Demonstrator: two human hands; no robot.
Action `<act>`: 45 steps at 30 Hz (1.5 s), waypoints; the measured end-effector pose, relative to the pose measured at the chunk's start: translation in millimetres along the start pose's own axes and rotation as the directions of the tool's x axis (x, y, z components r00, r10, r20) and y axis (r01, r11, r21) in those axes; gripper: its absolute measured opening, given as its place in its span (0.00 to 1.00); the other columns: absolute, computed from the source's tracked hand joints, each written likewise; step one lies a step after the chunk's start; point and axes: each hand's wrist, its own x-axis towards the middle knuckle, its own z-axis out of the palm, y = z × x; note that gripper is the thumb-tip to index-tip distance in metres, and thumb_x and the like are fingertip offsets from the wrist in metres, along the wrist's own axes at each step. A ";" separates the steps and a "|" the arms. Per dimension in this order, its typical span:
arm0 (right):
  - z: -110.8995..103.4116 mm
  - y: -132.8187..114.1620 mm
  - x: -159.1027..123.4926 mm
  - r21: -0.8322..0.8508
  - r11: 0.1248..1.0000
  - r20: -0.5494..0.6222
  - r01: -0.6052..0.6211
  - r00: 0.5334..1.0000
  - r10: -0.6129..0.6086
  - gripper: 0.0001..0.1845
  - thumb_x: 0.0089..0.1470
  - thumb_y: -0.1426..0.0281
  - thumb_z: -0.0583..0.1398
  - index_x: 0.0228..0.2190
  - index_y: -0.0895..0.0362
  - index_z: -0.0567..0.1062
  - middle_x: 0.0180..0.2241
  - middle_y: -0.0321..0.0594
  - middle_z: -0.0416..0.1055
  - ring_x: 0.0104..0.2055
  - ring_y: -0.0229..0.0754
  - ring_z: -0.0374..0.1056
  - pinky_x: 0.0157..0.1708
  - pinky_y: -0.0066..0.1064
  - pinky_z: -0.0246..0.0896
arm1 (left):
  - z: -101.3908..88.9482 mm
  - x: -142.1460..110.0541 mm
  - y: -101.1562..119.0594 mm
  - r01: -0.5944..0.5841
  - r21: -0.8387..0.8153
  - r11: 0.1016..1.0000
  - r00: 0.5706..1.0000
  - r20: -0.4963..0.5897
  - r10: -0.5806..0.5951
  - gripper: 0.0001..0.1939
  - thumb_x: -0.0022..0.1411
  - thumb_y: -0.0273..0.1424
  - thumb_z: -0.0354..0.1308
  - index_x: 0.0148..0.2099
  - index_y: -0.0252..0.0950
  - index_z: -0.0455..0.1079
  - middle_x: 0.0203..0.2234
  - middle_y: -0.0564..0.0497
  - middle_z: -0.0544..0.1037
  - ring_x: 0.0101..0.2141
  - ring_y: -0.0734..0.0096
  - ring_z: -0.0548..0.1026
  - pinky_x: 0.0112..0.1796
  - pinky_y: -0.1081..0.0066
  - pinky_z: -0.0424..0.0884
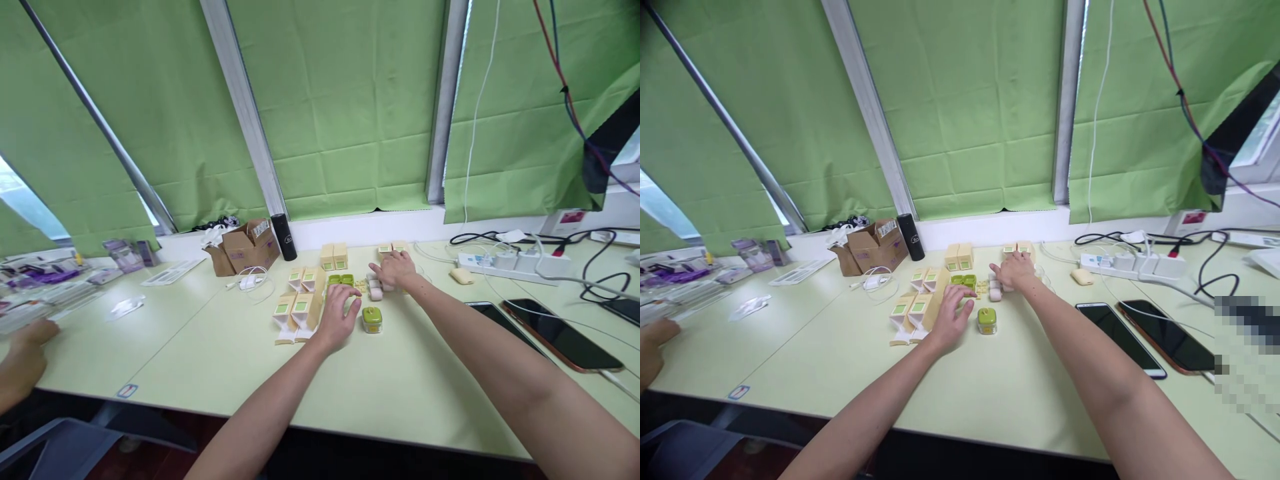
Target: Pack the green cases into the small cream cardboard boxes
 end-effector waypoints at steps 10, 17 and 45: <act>5.5 3.8 2.4 -0.015 0.999 0.040 -0.033 0.999 0.033 0.35 0.70 0.52 0.46 0.48 0.63 0.83 0.58 0.62 0.74 0.66 0.61 0.60 0.63 0.51 0.41 | -0.7 1.1 3.2 -0.017 -0.015 1.000 1.000 -0.002 0.017 0.14 0.74 0.40 0.51 0.46 0.39 0.74 0.43 0.44 0.77 0.50 0.57 0.69 0.54 0.57 0.65; -6.6 -4.3 -9.3 -0.007 0.998 -0.130 0.068 0.989 -0.068 0.27 0.71 0.60 0.47 0.48 0.59 0.83 0.58 0.54 0.74 0.63 0.58 0.61 0.64 0.51 0.41 | 0.2 1.3 3.3 -0.019 -0.022 1.000 1.000 -0.019 0.019 0.14 0.74 0.40 0.51 0.46 0.39 0.74 0.43 0.45 0.78 0.50 0.57 0.70 0.54 0.57 0.66; 7.9 -40.0 -163.2 -0.016 0.707 -0.695 0.707 0.500 -0.517 0.17 0.69 0.77 0.51 0.40 0.49 0.78 0.47 0.36 0.81 0.50 0.42 0.74 0.48 0.41 0.56 | -0.1 18.5 -9.6 0.364 -0.544 0.756 0.918 0.072 -0.391 0.37 0.67 0.64 0.45 0.45 0.37 0.79 0.45 0.41 0.84 0.44 0.56 0.79 0.45 0.60 0.71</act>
